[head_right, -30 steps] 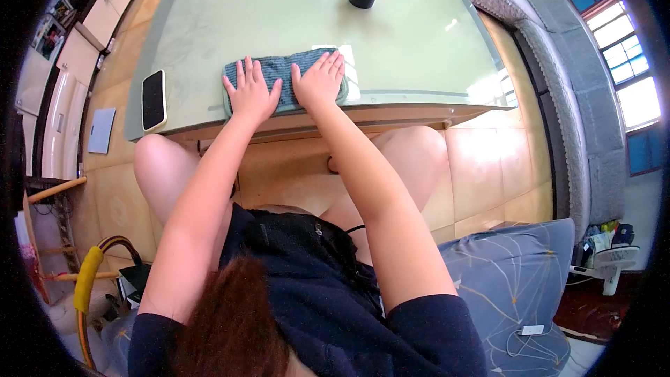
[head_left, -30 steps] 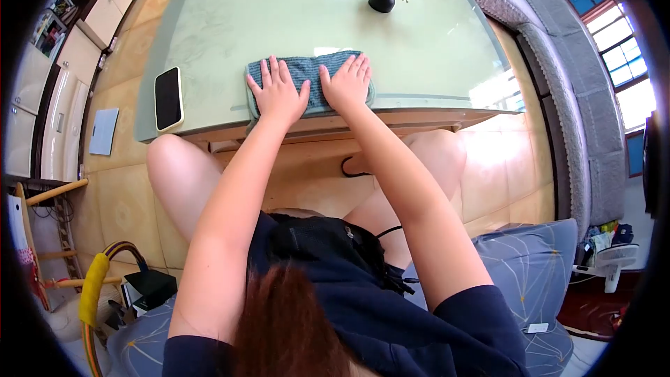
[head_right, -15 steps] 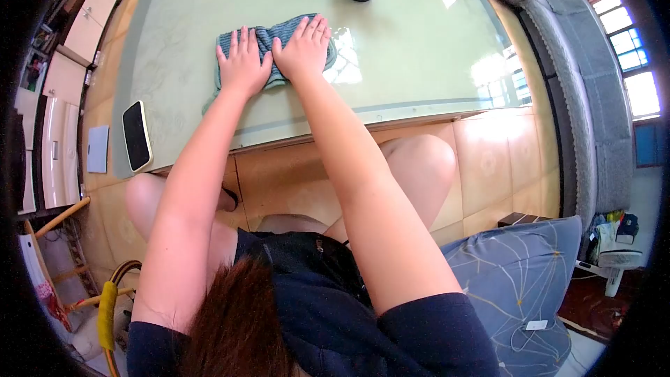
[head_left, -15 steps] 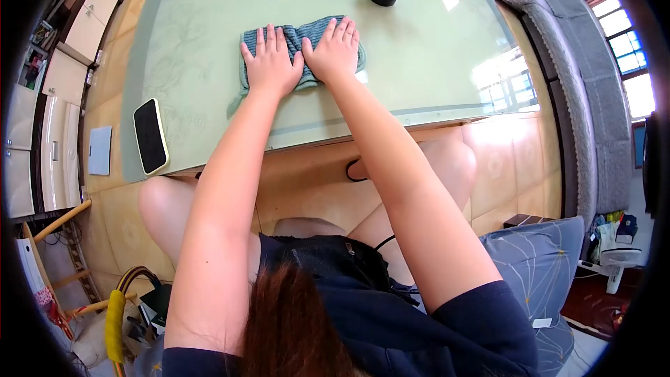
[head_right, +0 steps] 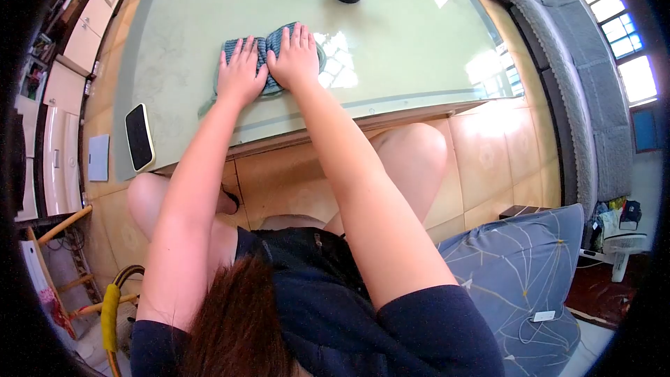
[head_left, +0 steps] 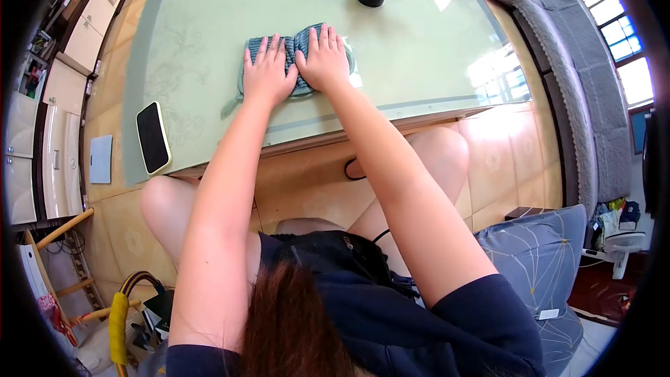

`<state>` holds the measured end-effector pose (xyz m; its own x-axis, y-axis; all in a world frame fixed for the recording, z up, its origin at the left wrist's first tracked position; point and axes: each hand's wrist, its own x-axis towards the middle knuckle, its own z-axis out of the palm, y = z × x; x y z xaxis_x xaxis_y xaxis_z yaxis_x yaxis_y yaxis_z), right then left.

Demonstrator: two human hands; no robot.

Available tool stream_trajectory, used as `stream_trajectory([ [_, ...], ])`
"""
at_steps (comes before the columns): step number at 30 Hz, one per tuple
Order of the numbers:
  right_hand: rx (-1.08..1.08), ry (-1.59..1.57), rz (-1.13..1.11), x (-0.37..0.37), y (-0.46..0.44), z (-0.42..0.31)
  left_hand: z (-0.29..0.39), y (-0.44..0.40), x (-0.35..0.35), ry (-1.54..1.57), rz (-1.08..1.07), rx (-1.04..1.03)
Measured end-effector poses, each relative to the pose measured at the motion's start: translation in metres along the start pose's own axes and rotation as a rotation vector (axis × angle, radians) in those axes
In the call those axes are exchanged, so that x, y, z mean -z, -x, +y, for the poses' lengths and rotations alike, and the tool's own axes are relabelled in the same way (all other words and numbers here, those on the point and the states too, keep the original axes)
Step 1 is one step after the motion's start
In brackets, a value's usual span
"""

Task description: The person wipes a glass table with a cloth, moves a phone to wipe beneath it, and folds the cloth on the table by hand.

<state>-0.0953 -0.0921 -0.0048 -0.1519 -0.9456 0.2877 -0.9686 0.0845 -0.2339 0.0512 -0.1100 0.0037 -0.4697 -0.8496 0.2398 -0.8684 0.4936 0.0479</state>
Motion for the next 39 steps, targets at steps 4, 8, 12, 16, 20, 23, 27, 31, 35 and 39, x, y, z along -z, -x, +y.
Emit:
stream_trajectory([
  [4,-0.001,-0.012,-0.001,0.004,0.019,-0.003,0.005,0.019,0.003,0.017,0.017,-0.005],
  [8,0.006,-0.024,0.014,0.008,0.041,-0.006,0.011,0.041,0.009,0.022,0.026,-0.013],
  [12,0.013,-0.030,0.016,0.016,0.063,-0.010,0.016,0.062,0.013,0.040,0.042,-0.021],
  [16,0.002,-0.011,-0.016,0.024,0.080,-0.013,0.021,0.080,0.015,0.041,0.046,-0.016],
  [20,-0.015,-0.010,-0.018,0.028,0.096,-0.015,0.025,0.097,0.020,0.057,0.055,-0.013],
  [23,-0.014,0.007,-0.006,0.028,0.106,-0.014,0.027,0.109,0.021,0.055,0.065,-0.018],
  [27,-0.002,0.023,0.013,0.031,0.117,-0.014,0.029,0.123,0.023,0.034,0.033,-0.005],
  [31,-0.015,0.017,-0.002,0.033,0.125,-0.014,0.031,0.136,0.025,0.014,0.026,-0.023],
  [35,-0.073,-0.010,-0.025,0.037,0.133,-0.018,0.034,0.144,0.032,0.024,-0.030,-0.011],
  [39,-0.156,-0.011,-0.035,0.039,0.135,-0.024,0.038,0.146,0.035,0.051,-0.046,-0.001],
])
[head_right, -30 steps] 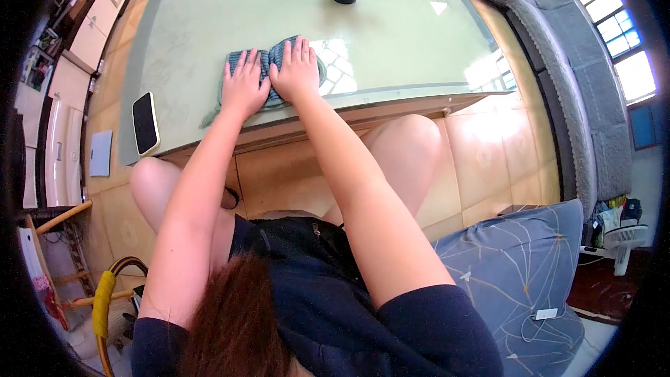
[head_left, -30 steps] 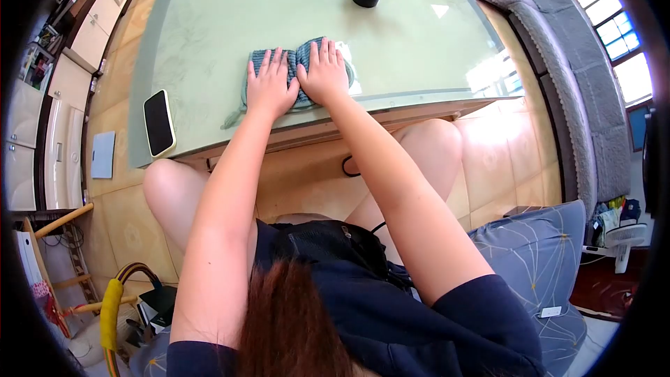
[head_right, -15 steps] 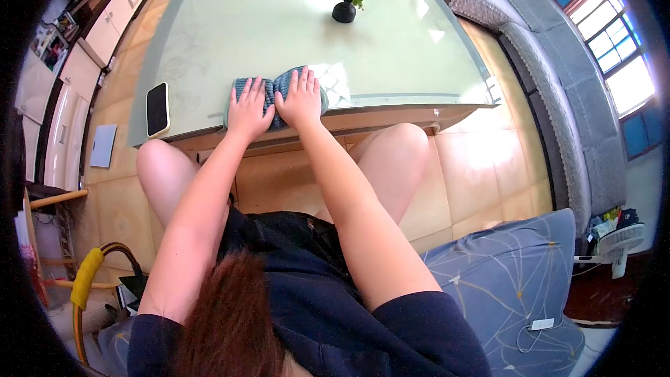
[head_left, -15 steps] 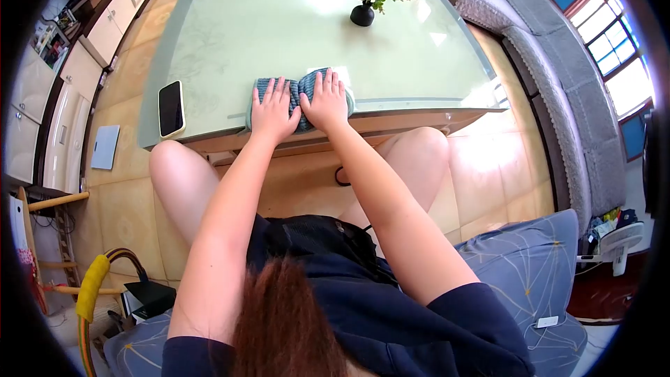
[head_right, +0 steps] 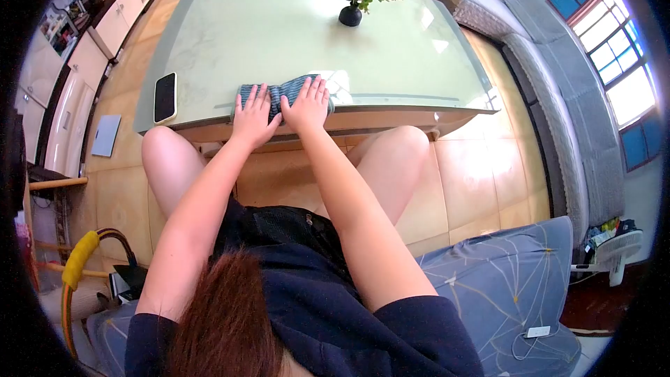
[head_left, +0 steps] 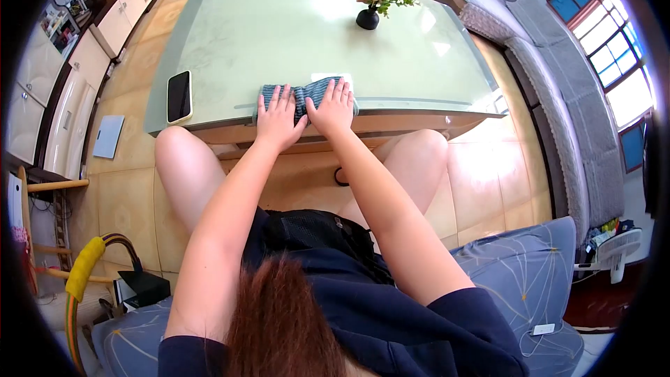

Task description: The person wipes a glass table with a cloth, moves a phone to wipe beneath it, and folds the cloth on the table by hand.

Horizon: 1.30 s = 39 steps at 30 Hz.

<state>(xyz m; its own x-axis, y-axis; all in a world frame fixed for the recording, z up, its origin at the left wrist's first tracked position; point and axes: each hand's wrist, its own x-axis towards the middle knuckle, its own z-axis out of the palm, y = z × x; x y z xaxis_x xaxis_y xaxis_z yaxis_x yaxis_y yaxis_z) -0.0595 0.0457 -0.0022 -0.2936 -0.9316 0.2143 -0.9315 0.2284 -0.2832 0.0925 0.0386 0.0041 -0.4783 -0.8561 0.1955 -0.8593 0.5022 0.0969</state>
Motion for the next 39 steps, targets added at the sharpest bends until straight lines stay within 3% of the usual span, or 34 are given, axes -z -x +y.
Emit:
stream_trajectory([
  [7,-0.126,-0.034,0.000,0.000,-0.018,0.008,0.009,-0.004,0.009,0.026,-0.082,-0.010],
  [19,-0.311,0.043,0.143,0.004,-0.065,0.062,0.052,-0.066,-0.016,0.077,0.027,-0.129],
  [27,-0.293,0.055,0.148,0.003,-0.108,0.089,0.063,-0.125,-0.024,0.039,-0.039,-0.147],
  [39,-0.249,0.111,0.102,-0.009,-0.153,0.091,0.053,-0.167,-0.044,0.070,0.055,-0.187],
])
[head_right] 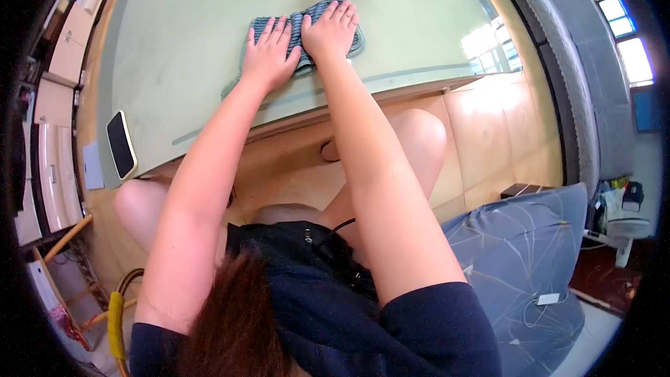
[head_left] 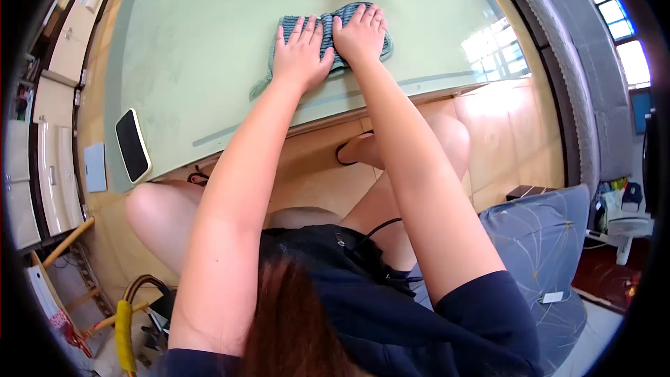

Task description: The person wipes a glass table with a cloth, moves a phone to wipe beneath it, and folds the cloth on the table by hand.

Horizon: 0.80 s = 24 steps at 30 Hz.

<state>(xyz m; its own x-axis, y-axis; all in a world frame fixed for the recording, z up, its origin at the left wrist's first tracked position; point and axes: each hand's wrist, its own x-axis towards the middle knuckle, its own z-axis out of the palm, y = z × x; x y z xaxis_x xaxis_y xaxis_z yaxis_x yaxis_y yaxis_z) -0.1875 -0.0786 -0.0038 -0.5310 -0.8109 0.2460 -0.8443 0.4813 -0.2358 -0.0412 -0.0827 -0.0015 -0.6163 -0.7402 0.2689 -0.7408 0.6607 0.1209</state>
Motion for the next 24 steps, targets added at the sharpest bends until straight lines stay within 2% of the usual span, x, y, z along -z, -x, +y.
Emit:
stream_trajectory([
  [9,0.045,0.024,-0.002,0.006,0.013,-0.004,0.001,0.012,0.010,-0.015,-0.010,-0.013],
  [24,0.128,0.037,-0.034,0.025,0.087,-0.021,-0.003,0.080,0.032,-0.035,-0.063,0.002],
])
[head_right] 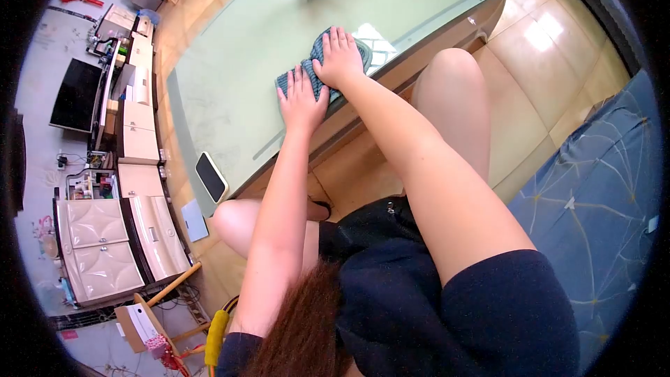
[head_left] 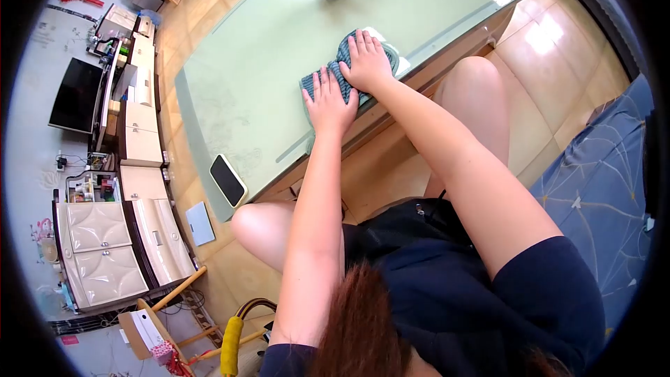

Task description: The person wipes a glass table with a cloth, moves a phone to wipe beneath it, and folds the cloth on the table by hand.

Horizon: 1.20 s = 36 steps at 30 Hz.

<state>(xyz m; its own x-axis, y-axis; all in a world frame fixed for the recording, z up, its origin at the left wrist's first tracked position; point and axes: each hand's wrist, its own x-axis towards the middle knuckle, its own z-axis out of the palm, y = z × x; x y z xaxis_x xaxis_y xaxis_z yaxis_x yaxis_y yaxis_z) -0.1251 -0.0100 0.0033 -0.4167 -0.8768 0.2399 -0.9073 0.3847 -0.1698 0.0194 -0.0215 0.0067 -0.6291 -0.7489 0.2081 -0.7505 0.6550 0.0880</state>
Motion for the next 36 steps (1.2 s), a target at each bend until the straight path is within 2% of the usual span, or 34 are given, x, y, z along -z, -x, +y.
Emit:
stream_trajectory([
  [36,0.061,-0.036,-0.103,0.028,0.085,-0.009,-0.001,0.081,0.023,-0.008,-0.079,0.029],
])
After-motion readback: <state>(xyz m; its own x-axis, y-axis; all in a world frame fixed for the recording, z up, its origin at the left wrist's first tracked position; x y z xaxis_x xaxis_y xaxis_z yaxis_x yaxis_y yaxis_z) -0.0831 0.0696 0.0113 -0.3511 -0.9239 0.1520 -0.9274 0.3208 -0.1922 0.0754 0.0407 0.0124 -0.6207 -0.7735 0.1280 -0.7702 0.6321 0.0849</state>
